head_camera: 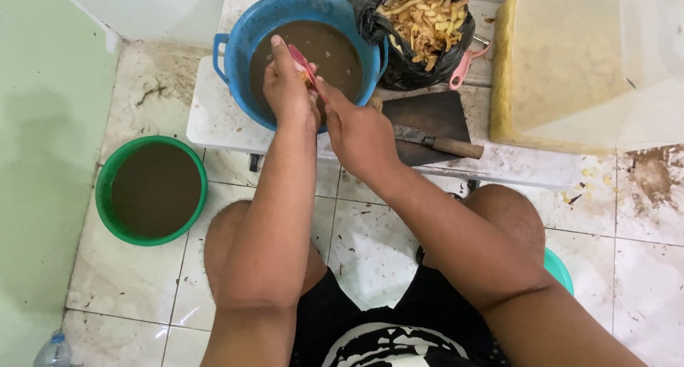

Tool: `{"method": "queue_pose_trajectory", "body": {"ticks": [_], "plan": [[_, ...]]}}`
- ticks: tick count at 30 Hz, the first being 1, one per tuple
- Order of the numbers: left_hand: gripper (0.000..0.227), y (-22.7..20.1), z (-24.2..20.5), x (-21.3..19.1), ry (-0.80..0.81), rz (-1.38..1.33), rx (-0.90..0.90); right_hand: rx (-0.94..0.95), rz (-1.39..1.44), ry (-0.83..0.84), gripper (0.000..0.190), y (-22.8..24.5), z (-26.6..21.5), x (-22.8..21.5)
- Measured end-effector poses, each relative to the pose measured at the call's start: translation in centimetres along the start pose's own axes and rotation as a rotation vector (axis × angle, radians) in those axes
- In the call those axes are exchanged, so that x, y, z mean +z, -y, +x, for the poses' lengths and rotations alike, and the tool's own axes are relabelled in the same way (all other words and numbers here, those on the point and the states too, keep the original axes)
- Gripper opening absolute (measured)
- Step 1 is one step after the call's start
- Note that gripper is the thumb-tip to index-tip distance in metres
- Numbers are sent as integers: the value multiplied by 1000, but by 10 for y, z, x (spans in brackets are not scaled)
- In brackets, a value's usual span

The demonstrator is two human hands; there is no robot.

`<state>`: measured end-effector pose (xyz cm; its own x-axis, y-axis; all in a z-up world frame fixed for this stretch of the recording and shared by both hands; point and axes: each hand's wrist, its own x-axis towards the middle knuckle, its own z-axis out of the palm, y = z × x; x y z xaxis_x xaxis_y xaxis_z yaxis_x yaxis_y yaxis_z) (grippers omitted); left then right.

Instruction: Peeling fruits or root vegetables using a hand peeler and placing them in a basin of water for washing.

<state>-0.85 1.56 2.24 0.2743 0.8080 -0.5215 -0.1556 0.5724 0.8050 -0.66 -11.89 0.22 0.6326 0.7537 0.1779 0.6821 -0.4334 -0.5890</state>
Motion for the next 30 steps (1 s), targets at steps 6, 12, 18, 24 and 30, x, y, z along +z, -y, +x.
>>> {"method": "queue_pose_trajectory", "body": {"ticks": [6,12,18,24,30], "plan": [[52,4,21,3,-3,-145,-4,-82,-50,5,50,-6,-10,9],[51,2,22,1,16,-59,-88,3,-103,12,53,-6,-13,16],[54,5,15,5,-1,-221,-102,-55,-104,-27,52,-16,-6,23],[43,3,18,2,54,-130,4,-36,-90,-6,54,1,-16,4],[49,8,-4,9,21,-79,-9,-48,-47,-68,45,-11,-11,14]]}}
